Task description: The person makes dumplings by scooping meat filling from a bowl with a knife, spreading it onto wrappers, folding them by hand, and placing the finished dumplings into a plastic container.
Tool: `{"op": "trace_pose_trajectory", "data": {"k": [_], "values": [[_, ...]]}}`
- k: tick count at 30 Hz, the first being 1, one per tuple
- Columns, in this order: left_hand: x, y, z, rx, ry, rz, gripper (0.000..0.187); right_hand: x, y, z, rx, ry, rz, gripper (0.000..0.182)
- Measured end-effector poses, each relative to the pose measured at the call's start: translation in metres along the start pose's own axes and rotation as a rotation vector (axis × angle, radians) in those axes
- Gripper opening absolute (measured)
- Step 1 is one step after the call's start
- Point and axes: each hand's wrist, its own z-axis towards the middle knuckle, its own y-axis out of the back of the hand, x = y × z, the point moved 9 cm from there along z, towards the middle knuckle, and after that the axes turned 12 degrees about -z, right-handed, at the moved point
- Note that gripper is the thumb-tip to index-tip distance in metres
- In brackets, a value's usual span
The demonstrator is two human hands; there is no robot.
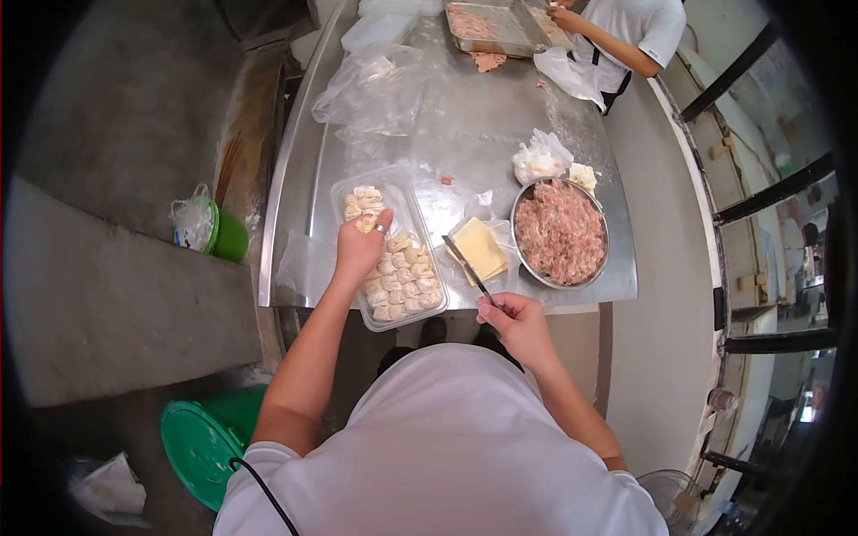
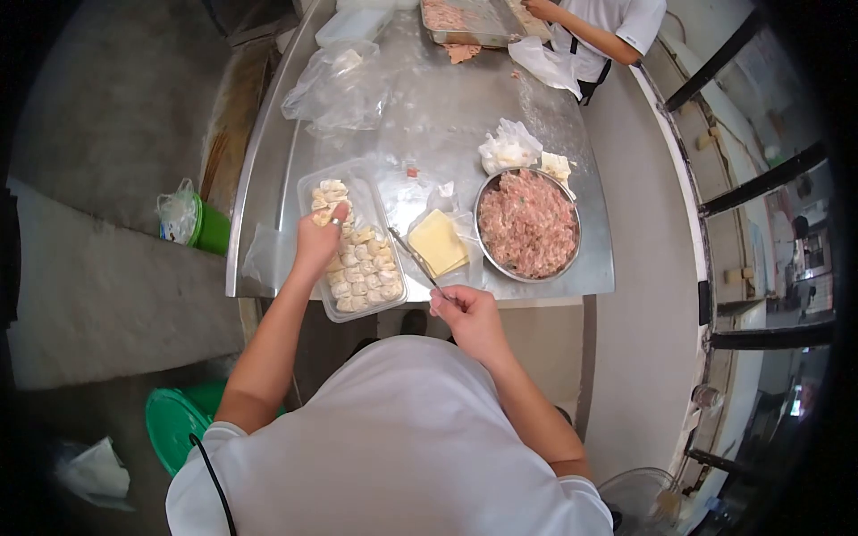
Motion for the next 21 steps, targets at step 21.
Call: {"op": "trace_pose_trajectory", "data": {"k": [21], "values": [[0.0, -0.07, 0.012, 0.401, -0.071, 0.936, 0.039, -0.016, 0.031, 0.02, -0.043, 0.0, 0.026, 0.015]]}}
